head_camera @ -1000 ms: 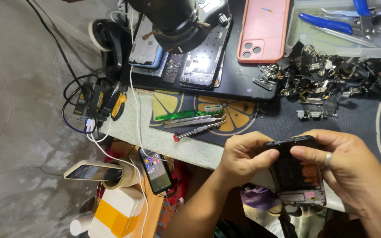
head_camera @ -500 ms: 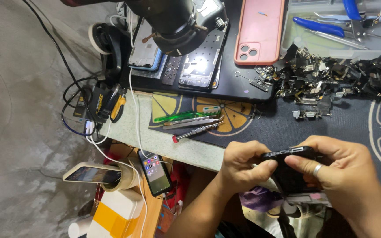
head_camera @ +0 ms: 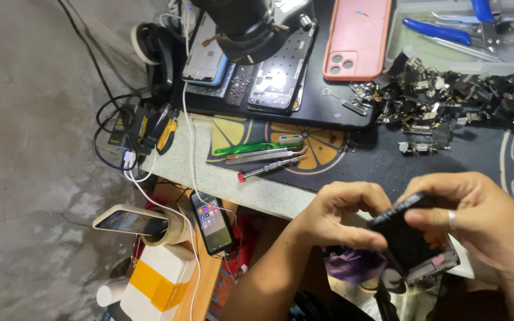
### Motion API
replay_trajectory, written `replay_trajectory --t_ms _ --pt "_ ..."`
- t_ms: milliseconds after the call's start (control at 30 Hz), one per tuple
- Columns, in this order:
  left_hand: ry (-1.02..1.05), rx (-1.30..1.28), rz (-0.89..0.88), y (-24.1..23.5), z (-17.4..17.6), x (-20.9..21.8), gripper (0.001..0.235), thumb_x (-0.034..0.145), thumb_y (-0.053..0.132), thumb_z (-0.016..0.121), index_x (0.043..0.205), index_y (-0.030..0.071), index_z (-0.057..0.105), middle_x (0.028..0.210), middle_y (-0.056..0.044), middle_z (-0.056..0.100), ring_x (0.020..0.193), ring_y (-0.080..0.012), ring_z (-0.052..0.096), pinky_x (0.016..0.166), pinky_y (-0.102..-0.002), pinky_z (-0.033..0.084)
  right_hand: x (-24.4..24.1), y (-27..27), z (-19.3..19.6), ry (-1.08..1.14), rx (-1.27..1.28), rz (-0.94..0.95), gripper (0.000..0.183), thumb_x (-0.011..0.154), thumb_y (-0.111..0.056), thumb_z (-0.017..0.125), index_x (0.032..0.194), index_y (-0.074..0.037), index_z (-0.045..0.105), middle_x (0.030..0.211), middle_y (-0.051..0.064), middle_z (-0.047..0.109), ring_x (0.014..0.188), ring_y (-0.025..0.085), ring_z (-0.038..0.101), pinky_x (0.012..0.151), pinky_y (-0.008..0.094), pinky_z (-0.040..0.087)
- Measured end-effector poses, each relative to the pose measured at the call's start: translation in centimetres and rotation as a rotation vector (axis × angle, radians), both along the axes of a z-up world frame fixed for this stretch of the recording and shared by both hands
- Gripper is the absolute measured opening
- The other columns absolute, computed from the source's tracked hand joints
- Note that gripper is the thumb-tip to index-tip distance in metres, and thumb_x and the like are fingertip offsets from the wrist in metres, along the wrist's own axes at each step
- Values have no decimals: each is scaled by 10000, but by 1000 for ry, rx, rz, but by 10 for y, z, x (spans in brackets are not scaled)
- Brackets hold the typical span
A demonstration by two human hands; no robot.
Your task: The person uses a soldering iron and tweezers to work on a small electronic component, then places it into a disassembled smartphone chassis. They continue to adjust internal parts and connect a ribbon cable inside the phone.
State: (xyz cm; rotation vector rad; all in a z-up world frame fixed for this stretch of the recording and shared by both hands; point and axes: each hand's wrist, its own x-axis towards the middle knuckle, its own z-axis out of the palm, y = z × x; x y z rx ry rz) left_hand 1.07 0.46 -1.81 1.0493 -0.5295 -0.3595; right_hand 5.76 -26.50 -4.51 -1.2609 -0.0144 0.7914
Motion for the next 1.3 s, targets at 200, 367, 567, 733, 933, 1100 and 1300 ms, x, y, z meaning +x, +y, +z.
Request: replay_trajectory --t_ms 200,367,567,733,933,1100,1300 --pt "-120 54 -78 4 3 7 318 840 97 902 1056 -11 694 1057 -82 711 988 -157 659 940 -275 534 -10 -16 -13 -72 288 117 186 817 111 799 989 100 728 875 127 678 816 224 684 710 365 556" --pt "-152 71 -113 7 -3 9 343 802 116 904 1047 -14 702 1044 -89 714 990 -166 695 926 -276 552 -18 -10 16 -84 211 147 223 780 146 777 1000 135 746 864 174 645 815 266 654 699 391 541" --pt "-63 -55 135 4 -3 8 49 1010 -30 763 992 -26 717 1027 -112 711 930 -156 645 886 -264 517 -22 19 96 -1153 -348 -22 280 745 -83 781 1020 -52 736 962 76 693 852 162 640 742 277 513" --pt "-58 94 527 -13 11 7 231 989 -44 690 1218 -15 682 1117 -86 644 959 -142 632 878 -257 523 -35 39 104 -1021 -825 -303 369 738 22 782 1097 -62 777 939 85 719 823 200 648 775 324 501" --pt "-584 535 862 -24 25 -1 467 937 -24 717 1388 20 602 1150 -95 582 971 -191 550 870 -301 509 -37 54 100 -1100 -810 -328 456 679 86 710 1108 -59 771 936 89 733 806 207 656 789 330 509" --pt "-717 624 879 -27 28 2 421 908 -58 698 1322 -3 641 1149 -98 647 916 -244 539 812 -332 505 -33 66 104 -1157 -761 -420 412 672 82 739 1063 -49 765 931 90 730 789 209 661 744 319 515" --pt "-876 600 822 -24 28 -3 446 940 -39 653 1365 95 664 1056 -80 503 930 -213 549 793 -344 483 -39 69 93 -1187 -796 -430 401 700 77 763 1076 -61 777 947 83 736 791 200 653 729 293 515"
